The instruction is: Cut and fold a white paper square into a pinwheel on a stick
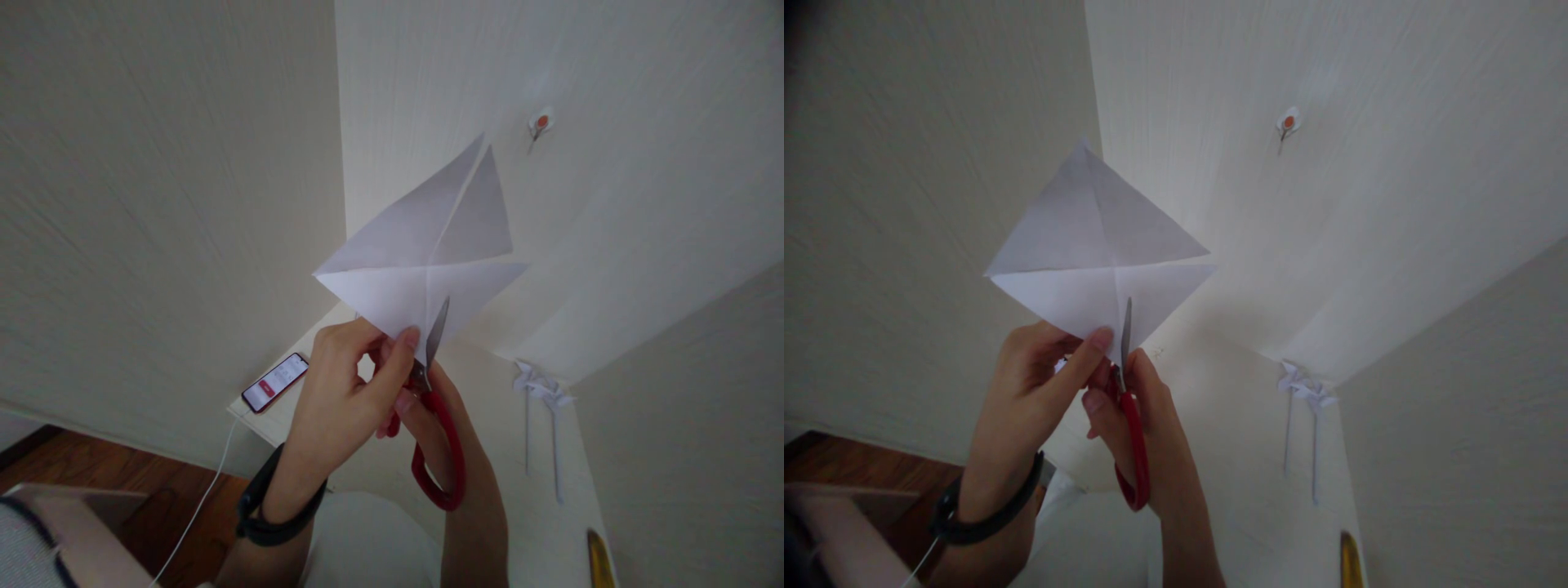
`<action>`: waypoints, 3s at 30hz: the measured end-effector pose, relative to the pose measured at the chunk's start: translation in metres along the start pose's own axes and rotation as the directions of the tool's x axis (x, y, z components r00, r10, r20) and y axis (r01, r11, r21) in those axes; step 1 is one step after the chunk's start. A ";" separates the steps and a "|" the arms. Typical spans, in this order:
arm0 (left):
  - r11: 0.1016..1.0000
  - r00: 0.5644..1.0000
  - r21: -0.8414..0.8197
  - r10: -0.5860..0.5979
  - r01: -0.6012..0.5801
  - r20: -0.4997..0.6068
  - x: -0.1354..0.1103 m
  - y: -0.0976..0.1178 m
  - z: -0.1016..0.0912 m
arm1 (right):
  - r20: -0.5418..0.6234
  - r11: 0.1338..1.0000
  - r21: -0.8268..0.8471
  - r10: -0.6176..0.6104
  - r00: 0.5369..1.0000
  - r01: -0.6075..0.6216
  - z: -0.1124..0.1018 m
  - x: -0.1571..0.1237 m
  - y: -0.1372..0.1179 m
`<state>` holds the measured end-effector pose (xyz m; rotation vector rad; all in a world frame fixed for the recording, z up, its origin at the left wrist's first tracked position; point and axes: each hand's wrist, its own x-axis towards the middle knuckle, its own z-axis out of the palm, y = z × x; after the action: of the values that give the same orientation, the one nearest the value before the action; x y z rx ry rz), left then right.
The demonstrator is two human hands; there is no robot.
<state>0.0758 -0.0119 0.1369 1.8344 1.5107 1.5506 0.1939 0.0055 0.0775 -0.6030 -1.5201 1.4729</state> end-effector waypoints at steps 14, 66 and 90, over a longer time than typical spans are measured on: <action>0.999 1.000 0.025 0.022 -0.022 -0.003 0.001 -0.003 0.003 | -0.014 1.000 0.000 0.009 1.000 -0.009 -0.002 0.001 -0.001; 0.999 0.998 0.048 0.025 -0.022 -0.058 -0.003 -0.004 0.000 | -0.049 0.999 0.004 0.046 0.998 -0.045 0.001 -0.001 -0.007; 0.997 0.998 0.073 0.041 -0.037 -0.056 -0.003 -0.004 0.001 | -0.069 0.996 -0.063 0.063 0.996 -0.067 0.002 -0.001 -0.004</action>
<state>0.0749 -0.0120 0.1317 1.8842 1.5855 1.5995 0.1931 0.0029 0.0812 -0.7402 -1.5139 1.4415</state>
